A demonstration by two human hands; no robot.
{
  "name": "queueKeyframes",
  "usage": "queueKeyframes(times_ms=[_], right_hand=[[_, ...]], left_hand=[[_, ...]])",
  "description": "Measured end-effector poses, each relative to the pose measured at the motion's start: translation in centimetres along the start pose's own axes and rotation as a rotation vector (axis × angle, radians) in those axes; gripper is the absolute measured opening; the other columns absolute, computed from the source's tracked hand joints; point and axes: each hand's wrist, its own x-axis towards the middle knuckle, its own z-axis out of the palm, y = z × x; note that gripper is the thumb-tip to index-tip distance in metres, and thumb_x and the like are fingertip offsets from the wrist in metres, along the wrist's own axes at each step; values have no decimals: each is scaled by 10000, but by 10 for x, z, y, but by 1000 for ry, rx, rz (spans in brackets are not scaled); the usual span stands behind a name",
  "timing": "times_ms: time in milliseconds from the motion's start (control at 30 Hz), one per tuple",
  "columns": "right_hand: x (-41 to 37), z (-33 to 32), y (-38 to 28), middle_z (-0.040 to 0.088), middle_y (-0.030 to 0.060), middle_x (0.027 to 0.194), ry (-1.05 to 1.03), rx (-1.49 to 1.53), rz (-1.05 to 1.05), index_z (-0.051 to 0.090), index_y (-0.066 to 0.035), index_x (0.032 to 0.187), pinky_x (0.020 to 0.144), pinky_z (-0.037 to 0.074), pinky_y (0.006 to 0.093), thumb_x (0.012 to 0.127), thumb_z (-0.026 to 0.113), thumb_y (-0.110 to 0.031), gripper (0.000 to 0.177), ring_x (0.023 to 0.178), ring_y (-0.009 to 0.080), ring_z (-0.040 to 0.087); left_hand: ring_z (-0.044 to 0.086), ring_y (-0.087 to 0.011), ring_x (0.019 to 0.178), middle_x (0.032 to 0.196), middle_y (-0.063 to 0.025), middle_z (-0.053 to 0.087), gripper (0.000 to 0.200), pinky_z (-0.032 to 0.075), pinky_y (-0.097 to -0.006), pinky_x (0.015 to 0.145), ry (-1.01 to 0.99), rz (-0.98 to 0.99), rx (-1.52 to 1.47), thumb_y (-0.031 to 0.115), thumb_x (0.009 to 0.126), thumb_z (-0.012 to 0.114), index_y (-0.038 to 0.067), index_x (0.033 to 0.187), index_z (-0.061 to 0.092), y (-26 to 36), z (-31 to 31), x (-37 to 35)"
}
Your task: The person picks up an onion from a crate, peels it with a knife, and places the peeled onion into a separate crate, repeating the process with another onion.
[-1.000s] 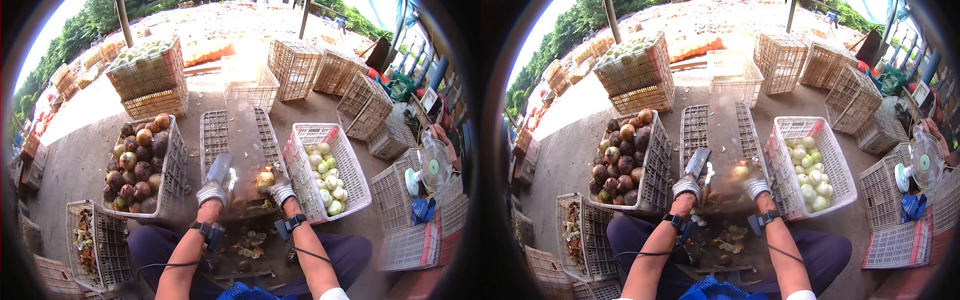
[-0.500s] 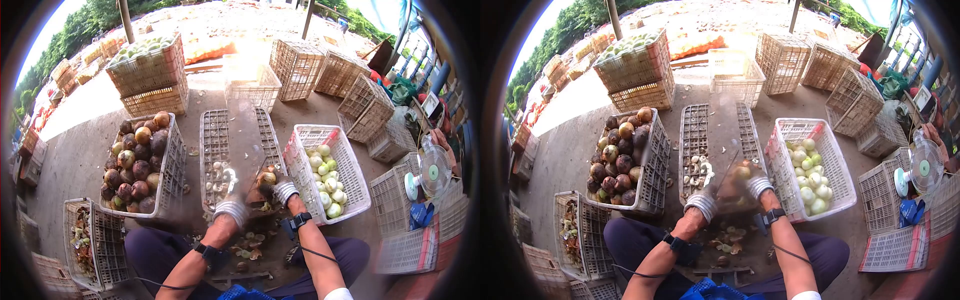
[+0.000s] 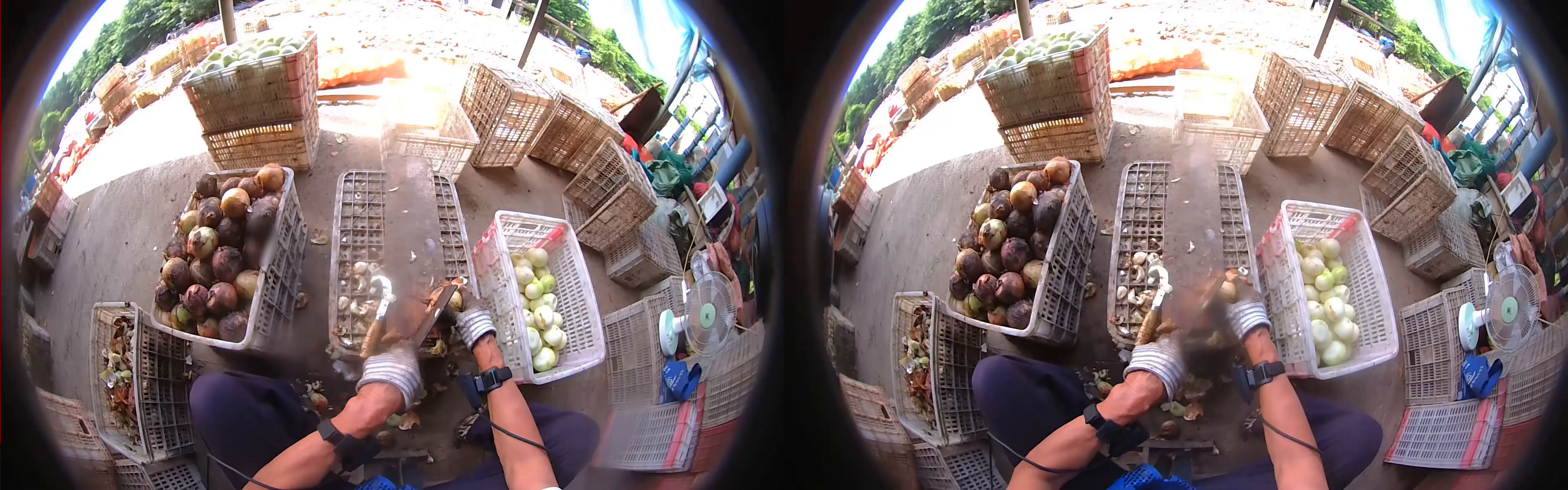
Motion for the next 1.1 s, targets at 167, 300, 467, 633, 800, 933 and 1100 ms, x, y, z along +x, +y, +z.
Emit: queueKeyframes(times_ms=[167,300,467,633,800,933,1100], right_hand=[[0,5,4,651,239,1065,17,64,-2,566,-37,1227,814,514,402,777,728,-306,549,959,379,642],[-9,-8,-17,646,234,1091,21,247,53,558,-33,1242,826,516,395,767,737,-305,576,960,364,646],[-10,-1,-9,648,202,1117,72,-46,-71,523,-39,1284,829,523,391,734,766,-320,663,953,339,653],[1,8,11,660,165,1083,-56,246,63,537,-40,1255,862,508,380,612,847,-393,796,987,309,635],[-22,-6,14,665,92,1041,-50,472,-11,544,0,1232,819,529,341,607,880,-258,756,928,204,638],[-29,4,31,655,72,1065,-125,747,65,530,9,1258,825,526,312,628,863,-168,734,941,177,630],[-41,-15,-6,654,73,1072,-108,841,83,533,10,1264,835,516,304,632,852,-159,728,948,172,625]], left_hand=[[692,-326,855,945,-207,686,280,561,-399,724,85,186,142,131,761,638,1,1009,655,-24,51,33],[693,-319,843,912,-190,693,275,557,-397,727,-123,256,274,150,755,652,14,992,674,-12,17,31],[691,-345,866,915,-184,702,258,560,-432,720,-163,161,-32,158,772,650,11,978,701,-27,53,79],[652,-325,824,904,-171,686,255,540,-411,712,-96,113,-267,199,822,617,28,1000,683,-50,87,113],[606,-292,758,878,-154,665,263,514,-378,699,99,313,-203,248,876,582,51,1032,655,-77,94,126],[632,-256,780,882,-98,679,241,513,-361,693,-99,469,480,180,826,598,76,1029,675,-54,12,75],[649,-251,890,992,-130,679,320,519,-349,752,-83,377,306,185,783,636,75,1082,657,-21,-55,41]])
